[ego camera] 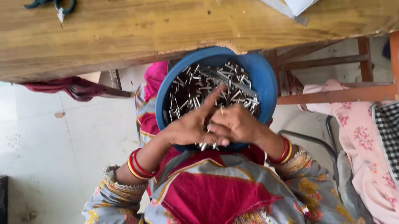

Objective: The person sits on the floor and sorts small metal pins from a blue bowl, picking them up and placing them into a white box on the table. They occasionally use a pair of scissors to separate or adjust the pins.

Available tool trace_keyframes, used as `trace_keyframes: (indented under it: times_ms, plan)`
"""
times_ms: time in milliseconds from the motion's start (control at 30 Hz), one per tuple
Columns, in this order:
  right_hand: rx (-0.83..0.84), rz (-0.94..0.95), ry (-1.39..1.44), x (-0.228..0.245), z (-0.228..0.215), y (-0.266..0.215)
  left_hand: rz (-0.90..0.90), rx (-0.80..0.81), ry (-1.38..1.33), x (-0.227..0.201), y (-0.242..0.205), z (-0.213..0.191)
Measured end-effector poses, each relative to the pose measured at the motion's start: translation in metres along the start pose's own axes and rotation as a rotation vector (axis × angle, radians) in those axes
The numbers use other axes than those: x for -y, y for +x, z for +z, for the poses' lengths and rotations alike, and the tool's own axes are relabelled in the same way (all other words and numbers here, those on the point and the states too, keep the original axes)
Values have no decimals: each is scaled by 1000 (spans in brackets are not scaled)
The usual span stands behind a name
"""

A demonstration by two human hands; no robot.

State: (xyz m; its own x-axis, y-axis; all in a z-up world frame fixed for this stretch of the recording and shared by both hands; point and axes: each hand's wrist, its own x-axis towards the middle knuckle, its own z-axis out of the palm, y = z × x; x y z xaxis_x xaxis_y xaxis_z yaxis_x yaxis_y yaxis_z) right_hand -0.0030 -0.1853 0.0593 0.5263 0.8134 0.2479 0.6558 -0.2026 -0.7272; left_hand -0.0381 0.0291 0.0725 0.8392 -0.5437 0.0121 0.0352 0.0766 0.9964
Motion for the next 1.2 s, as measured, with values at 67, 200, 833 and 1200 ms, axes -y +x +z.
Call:
trace_keyframes:
  times_ms: [67,200,833,1200]
  plan:
    - [-38,119,-53,-11,0,-8,-136,78,-242,39,9,11]
    - [-198,-81,-179,43,-30,39,-385,-104,-771,93,2,38]
    - [-175,496,-539,-58,-3,10,-180,-458,-969,59,-1,5]
    - [-381,86,-327,-2,-1,18,36,-421,-476,25,-12,12]
